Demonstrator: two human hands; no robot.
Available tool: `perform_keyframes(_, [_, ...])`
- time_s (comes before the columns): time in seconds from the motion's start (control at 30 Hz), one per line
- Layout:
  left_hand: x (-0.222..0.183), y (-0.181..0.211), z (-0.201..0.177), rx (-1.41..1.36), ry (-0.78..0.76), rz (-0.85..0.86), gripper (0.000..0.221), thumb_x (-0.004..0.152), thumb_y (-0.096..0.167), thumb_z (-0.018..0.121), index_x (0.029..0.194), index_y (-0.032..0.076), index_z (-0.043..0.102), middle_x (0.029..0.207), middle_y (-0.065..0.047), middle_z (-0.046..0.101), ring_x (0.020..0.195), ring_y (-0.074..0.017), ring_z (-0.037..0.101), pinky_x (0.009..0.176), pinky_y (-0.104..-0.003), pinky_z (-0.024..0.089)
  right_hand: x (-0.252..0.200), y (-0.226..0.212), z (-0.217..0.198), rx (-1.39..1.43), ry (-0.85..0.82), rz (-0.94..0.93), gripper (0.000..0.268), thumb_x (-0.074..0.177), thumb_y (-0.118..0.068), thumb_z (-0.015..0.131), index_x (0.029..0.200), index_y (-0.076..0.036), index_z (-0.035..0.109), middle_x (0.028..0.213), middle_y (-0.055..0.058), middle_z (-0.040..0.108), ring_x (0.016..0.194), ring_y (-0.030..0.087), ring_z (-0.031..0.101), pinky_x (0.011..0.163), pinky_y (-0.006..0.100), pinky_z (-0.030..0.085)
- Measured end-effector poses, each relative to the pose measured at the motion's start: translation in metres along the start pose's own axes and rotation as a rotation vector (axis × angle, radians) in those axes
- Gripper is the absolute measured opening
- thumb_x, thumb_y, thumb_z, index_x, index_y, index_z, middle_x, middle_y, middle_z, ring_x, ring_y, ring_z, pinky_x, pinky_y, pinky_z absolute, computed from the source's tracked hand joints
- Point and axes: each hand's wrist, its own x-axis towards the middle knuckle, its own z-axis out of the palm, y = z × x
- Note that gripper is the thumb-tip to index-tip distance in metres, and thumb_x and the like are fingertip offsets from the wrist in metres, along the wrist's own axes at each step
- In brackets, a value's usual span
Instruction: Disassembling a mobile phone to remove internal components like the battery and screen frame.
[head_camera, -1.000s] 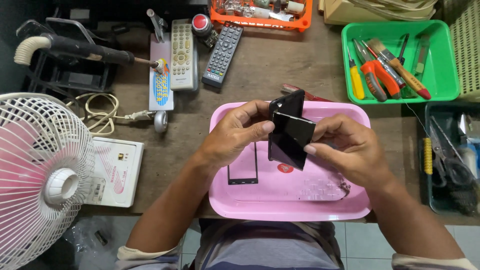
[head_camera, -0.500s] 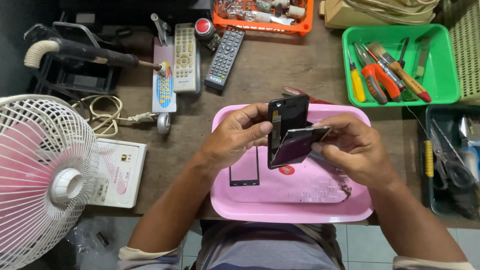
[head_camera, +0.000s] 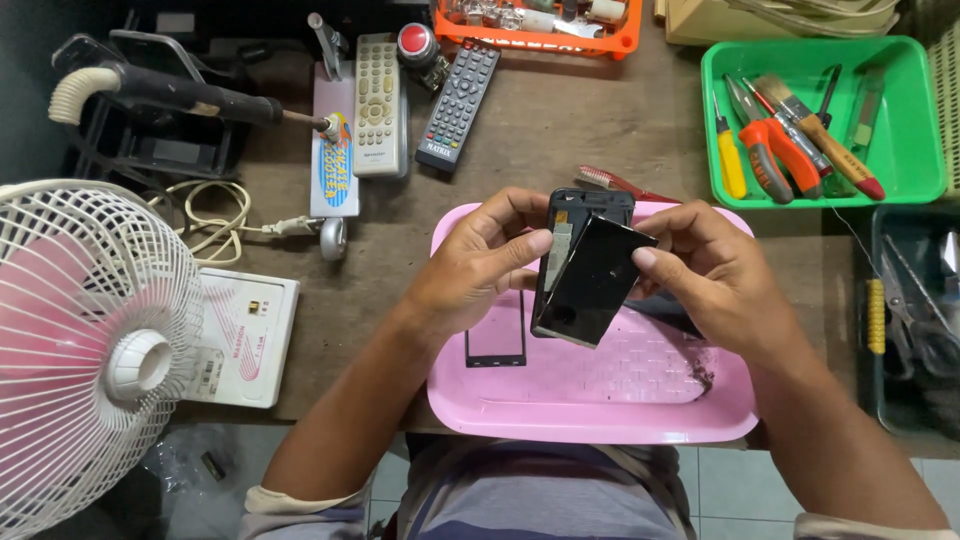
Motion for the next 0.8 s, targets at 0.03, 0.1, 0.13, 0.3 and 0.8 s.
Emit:
perform_keyframes(0.03, [0.0, 0.001, 0.001, 0.0, 0.001, -0.004, 0.022, 0.101, 0.016, 0.066, 0.122, 0.015, 0.061, 0.122, 0.0, 0.067, 0.108, -0.0112, 0.064, 0.081, -0.039, 0.061, 0.001, -0.002, 0.001, 0.002, 0.001, 0.003, 0.022, 0.096, -0.006, 0.065, 0.117, -0.003, 0.059, 0.091, 0.013, 0.066, 0.07, 0.02, 0.068, 0.068, 0.03, 0.063])
perform_keyframes(0.1, [0.0, 0.003, 0.003, 0.032, 0.043, -0.023, 0.021, 0.099, 0.016, 0.068, 0.119, 0.015, 0.063, 0.116, 0.0, 0.067, 0.104, -0.0112, 0.063, 0.076, -0.037, 0.061, 0.002, -0.005, 0.003, -0.008, -0.002, 0.049, 0.016, 0.096, -0.005, 0.066, 0.109, 0.0, 0.06, 0.084, 0.013, 0.065, 0.067, 0.019, 0.068, 0.068, 0.032, 0.067])
perform_keyframes(0.13, [-0.001, 0.004, 0.004, 0.031, 0.044, -0.028, 0.021, 0.099, 0.016, 0.068, 0.119, 0.015, 0.063, 0.116, 0.0, 0.067, 0.104, -0.0112, 0.063, 0.076, -0.037, 0.061, 0.002, -0.004, 0.002, -0.006, -0.001, 0.053, 0.016, 0.096, -0.005, 0.066, 0.109, 0.0, 0.06, 0.084, 0.013, 0.065, 0.067, 0.019, 0.068, 0.068, 0.032, 0.067])
perform_keyframes(0.3, [0.0, 0.01, 0.011, 0.099, 0.103, -0.083, 0.026, 0.095, 0.015, 0.069, 0.119, 0.008, 0.066, 0.115, -0.005, 0.069, 0.101, -0.0143, 0.066, 0.074, -0.038, 0.065, 0.008, 0.001, 0.001, -0.105, 0.02, 0.11, 0.02, 0.096, -0.009, 0.067, 0.113, -0.001, 0.06, 0.088, 0.012, 0.067, 0.061, 0.02, 0.069, 0.058, 0.026, 0.061])
perform_keyframes(0.8, [0.001, -0.006, 0.012, 0.248, 0.096, -0.137, 0.029, 0.098, 0.01, 0.066, 0.126, 0.0, 0.065, 0.103, -0.007, 0.063, 0.091, -0.0102, 0.062, 0.065, -0.026, 0.064, 0.032, -0.011, 0.019, -0.159, -0.169, 0.2, 0.016, 0.095, -0.01, 0.069, 0.107, -0.002, 0.078, 0.075, 0.008, 0.069, 0.071, 0.014, 0.062, 0.061, 0.03, 0.058])
